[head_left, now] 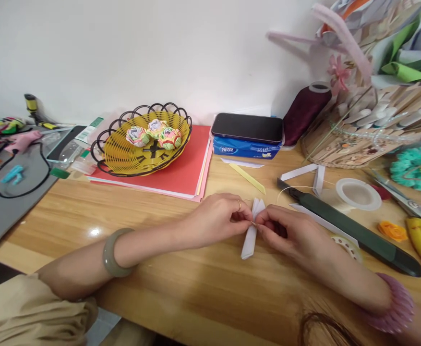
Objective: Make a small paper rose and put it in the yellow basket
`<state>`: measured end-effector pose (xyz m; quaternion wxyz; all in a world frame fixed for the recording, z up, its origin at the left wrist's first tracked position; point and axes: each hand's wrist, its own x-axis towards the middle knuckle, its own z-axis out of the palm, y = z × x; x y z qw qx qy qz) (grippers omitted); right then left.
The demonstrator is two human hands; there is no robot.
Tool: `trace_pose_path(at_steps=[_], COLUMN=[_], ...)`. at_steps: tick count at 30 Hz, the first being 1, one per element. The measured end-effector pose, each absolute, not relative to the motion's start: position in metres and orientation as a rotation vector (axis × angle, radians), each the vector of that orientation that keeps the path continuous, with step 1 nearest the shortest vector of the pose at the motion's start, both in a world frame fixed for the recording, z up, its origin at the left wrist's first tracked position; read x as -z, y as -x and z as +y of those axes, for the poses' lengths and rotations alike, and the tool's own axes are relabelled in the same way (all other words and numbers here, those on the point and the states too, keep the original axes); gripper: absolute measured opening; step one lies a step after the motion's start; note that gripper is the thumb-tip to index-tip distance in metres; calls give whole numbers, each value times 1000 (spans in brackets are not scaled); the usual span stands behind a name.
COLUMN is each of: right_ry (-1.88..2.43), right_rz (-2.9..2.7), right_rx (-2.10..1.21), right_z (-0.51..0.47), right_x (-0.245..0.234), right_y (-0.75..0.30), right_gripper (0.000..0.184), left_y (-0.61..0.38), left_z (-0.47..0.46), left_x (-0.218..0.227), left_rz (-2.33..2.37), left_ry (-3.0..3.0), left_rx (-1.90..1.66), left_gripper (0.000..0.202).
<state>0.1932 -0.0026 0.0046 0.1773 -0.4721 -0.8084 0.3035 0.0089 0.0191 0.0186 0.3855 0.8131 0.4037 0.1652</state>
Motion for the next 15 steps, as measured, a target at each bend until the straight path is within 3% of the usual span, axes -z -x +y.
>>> trace_pose_path(at_steps=[15], right_ry=[1269], right_rz=[-2343], right_rx=[-818], right_z=[-5], right_x=[-8], right_y=[-191], right_gripper=[12], left_y=[-6], left_z=[25], left_x=[-16], left_rz=[829], left_ry=[-2288], left_rx=[-291], left_gripper=[6])
